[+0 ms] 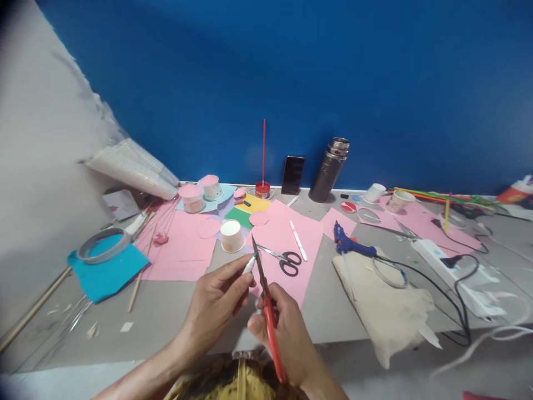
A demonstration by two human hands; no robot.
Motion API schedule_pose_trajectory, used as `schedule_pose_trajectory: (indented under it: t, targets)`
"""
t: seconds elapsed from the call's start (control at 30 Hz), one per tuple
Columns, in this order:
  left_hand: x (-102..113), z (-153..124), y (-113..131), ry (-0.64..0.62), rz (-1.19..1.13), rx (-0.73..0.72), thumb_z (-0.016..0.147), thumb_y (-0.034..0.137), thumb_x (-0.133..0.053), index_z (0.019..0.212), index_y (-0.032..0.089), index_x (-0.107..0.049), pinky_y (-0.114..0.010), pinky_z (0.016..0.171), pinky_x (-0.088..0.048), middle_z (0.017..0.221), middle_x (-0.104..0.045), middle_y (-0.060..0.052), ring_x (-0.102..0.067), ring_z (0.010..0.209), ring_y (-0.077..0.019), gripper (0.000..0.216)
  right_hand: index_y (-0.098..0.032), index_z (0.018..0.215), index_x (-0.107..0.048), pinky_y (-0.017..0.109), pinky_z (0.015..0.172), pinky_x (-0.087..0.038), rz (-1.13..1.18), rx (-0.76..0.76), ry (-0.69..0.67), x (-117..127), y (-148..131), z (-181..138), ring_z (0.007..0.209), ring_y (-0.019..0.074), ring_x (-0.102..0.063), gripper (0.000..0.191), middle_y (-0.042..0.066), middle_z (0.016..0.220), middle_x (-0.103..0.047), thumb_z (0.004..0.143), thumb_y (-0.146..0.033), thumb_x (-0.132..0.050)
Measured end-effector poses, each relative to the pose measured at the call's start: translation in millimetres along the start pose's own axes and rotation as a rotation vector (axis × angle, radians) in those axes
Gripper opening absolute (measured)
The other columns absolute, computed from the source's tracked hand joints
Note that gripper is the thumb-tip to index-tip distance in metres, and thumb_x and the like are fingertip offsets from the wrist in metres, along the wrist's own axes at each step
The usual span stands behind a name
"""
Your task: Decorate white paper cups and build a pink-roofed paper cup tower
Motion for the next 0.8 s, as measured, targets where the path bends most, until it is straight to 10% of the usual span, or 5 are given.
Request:
schedule_pose_trajectory:
  t: [0.8]
  targets:
    - [-12,-2,-4,-0.173,-0.16,0.075,0.092,0.051,-0.068,0.102,0.018,-0.064,-0.02,0.045,-0.033,0.081,-0.069,-0.003,-0.048,0.049,-0.0072,0.034,-0.021,0.084,-0.051,0.025,0.053,-0.031,0.01,0.055,-0.047,4,2,-5,0.062,0.0119,-0.033,0.068,-0.004,0.073,-0.041,0.084,-0.089,-0.051]
Point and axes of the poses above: each hand's wrist, its own z-axis towards the middle knuckle, its own x-axis out of the back of the hand, y = z × x, the point moved 10 cm from there along z, towards the middle knuckle
